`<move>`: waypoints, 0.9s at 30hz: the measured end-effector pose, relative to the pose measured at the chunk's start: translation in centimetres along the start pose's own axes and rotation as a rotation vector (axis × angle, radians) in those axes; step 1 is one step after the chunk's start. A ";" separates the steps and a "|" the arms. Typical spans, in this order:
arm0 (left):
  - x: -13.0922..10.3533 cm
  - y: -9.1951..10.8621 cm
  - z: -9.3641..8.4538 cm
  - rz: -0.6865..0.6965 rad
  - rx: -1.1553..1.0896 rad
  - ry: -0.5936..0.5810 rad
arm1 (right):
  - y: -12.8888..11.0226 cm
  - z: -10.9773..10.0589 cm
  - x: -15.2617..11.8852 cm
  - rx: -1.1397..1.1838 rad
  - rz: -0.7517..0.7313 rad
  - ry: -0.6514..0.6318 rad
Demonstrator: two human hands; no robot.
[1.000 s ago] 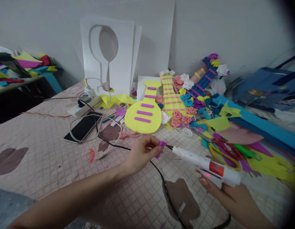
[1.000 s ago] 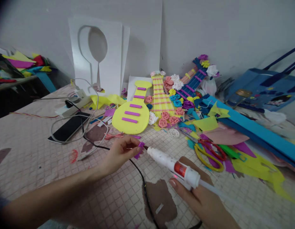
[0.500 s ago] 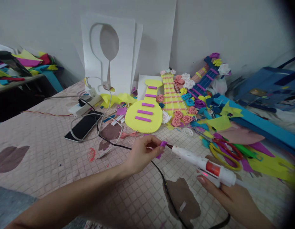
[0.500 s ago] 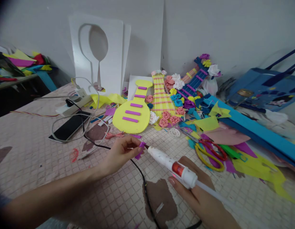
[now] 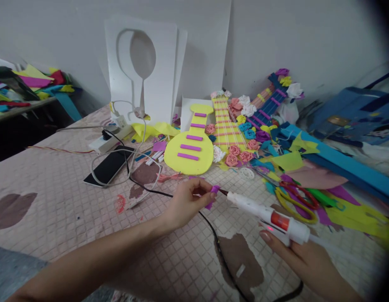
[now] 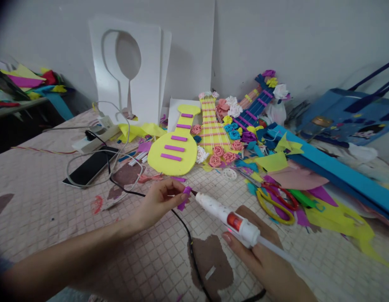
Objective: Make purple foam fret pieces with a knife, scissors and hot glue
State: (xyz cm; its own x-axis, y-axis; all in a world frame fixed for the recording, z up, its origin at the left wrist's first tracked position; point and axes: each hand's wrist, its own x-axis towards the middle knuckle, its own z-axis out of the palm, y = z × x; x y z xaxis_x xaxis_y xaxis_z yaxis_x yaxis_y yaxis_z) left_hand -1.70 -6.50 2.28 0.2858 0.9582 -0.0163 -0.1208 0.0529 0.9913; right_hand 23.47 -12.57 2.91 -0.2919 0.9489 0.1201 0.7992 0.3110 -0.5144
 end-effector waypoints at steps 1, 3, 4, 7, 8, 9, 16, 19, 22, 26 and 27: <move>0.0 0.0 0.0 0.002 -0.005 0.002 | 0.4 0.1 -0.2 -0.022 0.022 0.029; 0.0 0.0 -0.1 0.002 -0.018 0.008 | 1.2 0.2 -0.2 -0.050 0.087 0.120; 0.1 0.0 -0.1 -0.001 -0.022 0.009 | 1.7 0.2 -0.1 -0.043 0.128 0.164; 0.1 0.1 0.0 -0.012 -0.026 0.010 | 3.5 0.1 0.7 0.100 0.294 0.237; 0.1 0.1 0.0 -0.013 -0.027 0.007 | 4.1 0.1 1.1 0.169 0.346 0.245; 0.1 0.2 0.1 -0.015 -0.029 0.002 | 4.7 0.0 1.4 0.234 0.384 0.247; 0.1 0.4 0.2 -0.034 -0.031 -0.030 | 6.7 -0.1 3.4 0.325 0.396 0.254; 0.1 0.4 0.2 -0.039 -0.043 -0.023 | 7.0 0.0 3.9 0.098 0.306 0.166; 0.0 0.4 0.2 -0.042 -0.044 -0.025 | 7.6 0.1 3.7 -0.154 0.297 0.193; -0.1 0.1 0.2 -0.040 -0.045 -0.035 | 8.2 0.1 3.2 -0.219 0.282 0.187; -0.1 0.0 0.2 -0.041 -0.047 -0.039 | 8.2 0.1 3.1 -0.213 0.274 0.175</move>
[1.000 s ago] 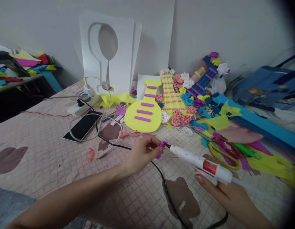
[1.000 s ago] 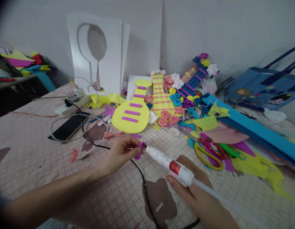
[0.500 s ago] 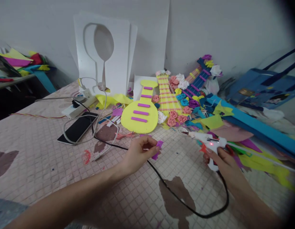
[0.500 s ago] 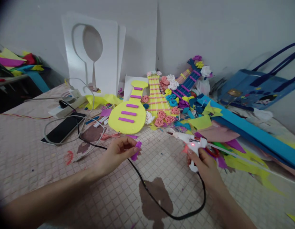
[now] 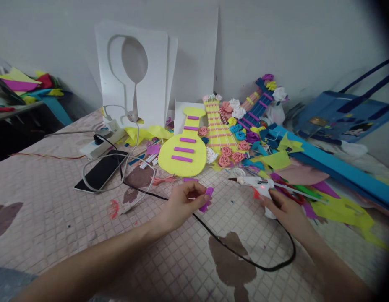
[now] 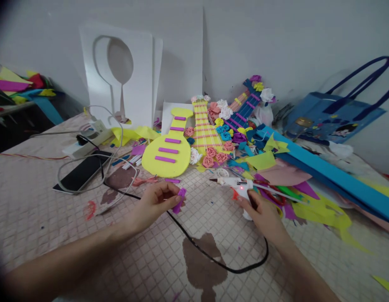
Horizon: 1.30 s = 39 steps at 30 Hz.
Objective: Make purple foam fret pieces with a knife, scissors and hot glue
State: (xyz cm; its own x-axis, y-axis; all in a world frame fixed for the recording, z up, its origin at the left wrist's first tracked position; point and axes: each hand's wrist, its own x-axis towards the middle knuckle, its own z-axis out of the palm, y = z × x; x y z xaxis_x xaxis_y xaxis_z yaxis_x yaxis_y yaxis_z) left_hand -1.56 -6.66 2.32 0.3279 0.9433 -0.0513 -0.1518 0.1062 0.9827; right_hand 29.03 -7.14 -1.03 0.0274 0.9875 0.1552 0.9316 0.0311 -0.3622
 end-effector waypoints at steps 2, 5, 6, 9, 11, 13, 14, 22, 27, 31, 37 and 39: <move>0.0 -0.2 0.0 -0.001 -0.006 -0.005 | -0.2 0.0 -0.1 -0.007 -0.008 -0.017; 0.0 -0.5 0.0 -0.002 -0.011 -0.013 | -0.7 0.1 -0.2 -0.066 -0.013 -0.003; 0.0 -0.6 0.0 0.000 -0.009 -0.016 | -0.9 0.1 -0.2 -0.096 -0.020 0.011; -0.1 -0.8 0.0 0.003 -0.007 -0.023 | -1.7 -0.3 -0.6 -0.198 -0.045 0.107; -0.1 -0.8 0.2 -0.002 -0.021 -0.028 | -3.1 -0.9 -1.0 -0.146 -0.086 0.165; -0.3 -0.7 0.3 -0.009 -0.040 -0.045 | -5.3 -1.6 -1.7 0.071 -0.168 0.128; -0.3 -0.7 0.4 -0.012 -0.049 -0.055 | -6.6 -1.8 -2.0 0.200 -0.210 0.070; -0.6 -0.3 0.7 -0.012 -0.062 -0.093 | -13.0 -0.6 -2.7 0.598 -0.383 -0.129; -0.7 -0.4 0.7 -0.047 -0.070 -0.081 | -13.0 0.2 -2.7 0.488 -0.488 -0.083; -0.4 -0.8 0.5 -0.122 -0.129 -0.065 | -12.5 0.7 -2.8 0.151 -0.662 0.039; 0.0 -1.7 -0.4 -0.286 -0.242 -0.067 | -12.2 1.3 -2.4 -0.202 -0.767 0.041; 0.1 -1.7 -0.4 -0.275 -0.222 -0.081 | -12.3 1.2 -2.3 -0.040 -0.734 -0.007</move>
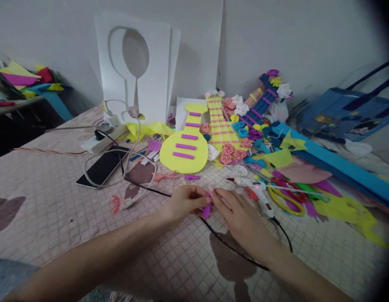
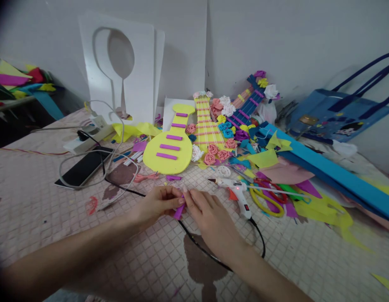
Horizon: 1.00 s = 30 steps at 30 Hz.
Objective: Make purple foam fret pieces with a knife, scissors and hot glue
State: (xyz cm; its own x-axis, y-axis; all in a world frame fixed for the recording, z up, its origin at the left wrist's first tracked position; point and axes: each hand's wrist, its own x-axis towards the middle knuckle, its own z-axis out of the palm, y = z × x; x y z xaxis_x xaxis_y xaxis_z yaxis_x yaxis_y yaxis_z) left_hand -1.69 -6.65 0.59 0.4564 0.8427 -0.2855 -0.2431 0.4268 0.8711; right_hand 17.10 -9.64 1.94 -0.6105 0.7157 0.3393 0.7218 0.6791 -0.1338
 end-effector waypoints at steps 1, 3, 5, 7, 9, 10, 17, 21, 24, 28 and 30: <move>0.0 0.1 0.1 0.034 0.035 -0.015 | 0.0 -0.1 0.1 0.127 0.037 0.025; -0.1 0.4 0.3 0.141 0.126 -0.033 | -0.1 -0.4 0.4 0.404 0.154 0.085; -0.3 0.7 0.5 0.242 0.212 -0.018 | -0.2 -0.5 0.8 0.644 0.305 0.112; -0.6 0.9 0.8 0.295 0.282 0.016 | -0.3 -0.3 1.3 0.823 0.435 0.132; -0.7 0.9 0.9 0.317 0.349 0.046 | -0.3 0.1 1.7 0.947 0.519 0.136; -0.8 0.8 0.9 0.322 0.377 0.057 | -0.3 0.3 1.8 0.986 0.539 0.139; -0.6 -0.4 0.8 0.249 0.386 0.062 | -0.3 2.0 1.4 0.763 0.435 0.176; -0.4 -0.4 0.8 0.159 0.261 -0.013 | 0.0 2.4 0.7 0.490 0.220 0.235; -0.3 0.1 0.7 0.091 0.141 -0.061 | 0.0 2.2 0.4 0.527 0.159 0.212; -0.3 0.4 0.6 0.055 0.002 -0.087 | -0.3 1.6 0.4 0.754 0.328 0.276; -0.3 0.4 0.6 0.026 -0.040 -0.083 | -0.4 1.3 0.7 0.864 0.446 0.345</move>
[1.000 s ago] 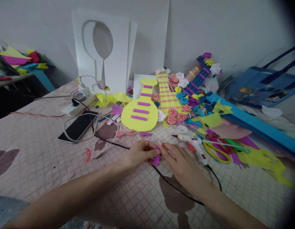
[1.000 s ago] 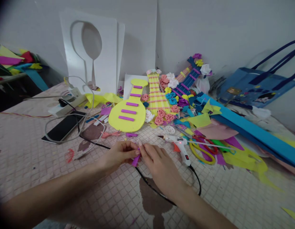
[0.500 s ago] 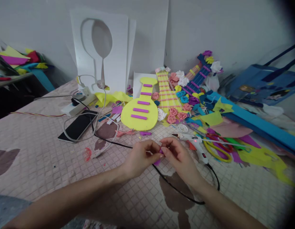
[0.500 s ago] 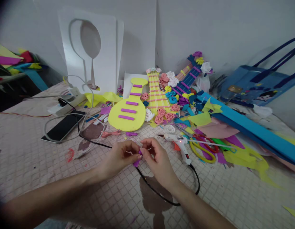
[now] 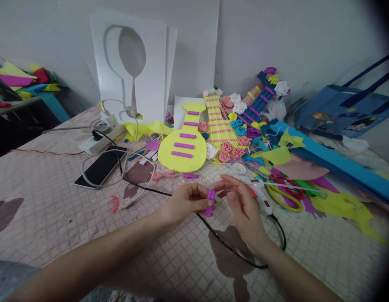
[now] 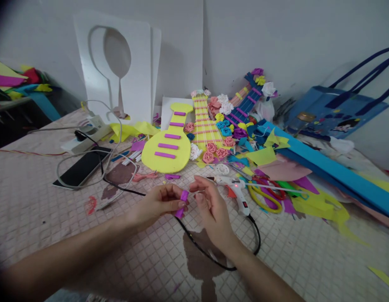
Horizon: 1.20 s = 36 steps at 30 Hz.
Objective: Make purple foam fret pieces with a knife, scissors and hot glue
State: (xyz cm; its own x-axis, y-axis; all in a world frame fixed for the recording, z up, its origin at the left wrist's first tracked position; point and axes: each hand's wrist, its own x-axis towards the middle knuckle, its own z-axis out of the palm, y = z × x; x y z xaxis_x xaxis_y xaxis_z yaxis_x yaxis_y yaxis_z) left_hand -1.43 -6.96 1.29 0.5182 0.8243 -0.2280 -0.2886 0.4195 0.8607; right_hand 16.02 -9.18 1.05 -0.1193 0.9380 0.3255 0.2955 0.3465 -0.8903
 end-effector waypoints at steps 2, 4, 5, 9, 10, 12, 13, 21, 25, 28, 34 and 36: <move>0.0 0.0 0.0 -0.043 -0.043 -0.001 | -0.1 0.0 0.3 0.084 0.094 0.054; 0.0 -0.1 0.0 -0.071 -0.076 -0.011 | 0.0 0.2 0.6 0.154 0.173 0.067; -0.1 -0.1 0.1 -0.076 -0.081 -0.020 | 0.2 0.3 0.7 0.181 0.202 0.059; -0.1 -0.2 0.2 0.007 0.036 -0.017 | 0.7 0.8 0.7 0.196 0.201 -0.043; -0.1 -0.2 0.2 0.044 0.091 0.005 | 0.8 0.8 0.6 0.167 0.175 -0.049; 0.0 -0.2 0.3 0.107 0.183 0.058 | 0.7 0.7 0.4 0.070 0.094 0.002; 0.0 -0.2 0.3 0.123 0.210 0.073 | 0.7 0.6 0.3 0.015 0.042 0.050; 0.0 -0.2 0.1 0.057 0.111 0.069 | 0.4 -0.8 -0.6 -0.276 -0.016 0.143; -0.1 -0.1 0.2 -0.007 -0.017 0.068 | 0.5 -1.0 -0.8 -0.366 -0.050 0.091; -0.1 0.1 0.2 -0.038 -0.102 0.053 | 0.6 -0.8 -0.8 -0.471 -0.239 0.039; -0.1 0.0 -0.4 -0.025 -0.156 0.046 | 1.3 0.1 -0.6 -0.690 -0.438 -0.148; -0.1 0.0 -0.6 -0.020 -0.155 0.051 | 1.2 0.4 -0.6 -0.630 -0.385 -0.190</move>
State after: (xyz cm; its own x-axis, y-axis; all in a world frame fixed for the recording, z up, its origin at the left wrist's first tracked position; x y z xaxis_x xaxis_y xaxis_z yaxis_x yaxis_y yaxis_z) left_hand -1.92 -6.84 1.02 0.4849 0.8317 -0.2703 -0.4015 0.4863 0.7761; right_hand 16.01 -9.34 -0.34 -0.4675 0.7517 0.4652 0.6783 0.6425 -0.3565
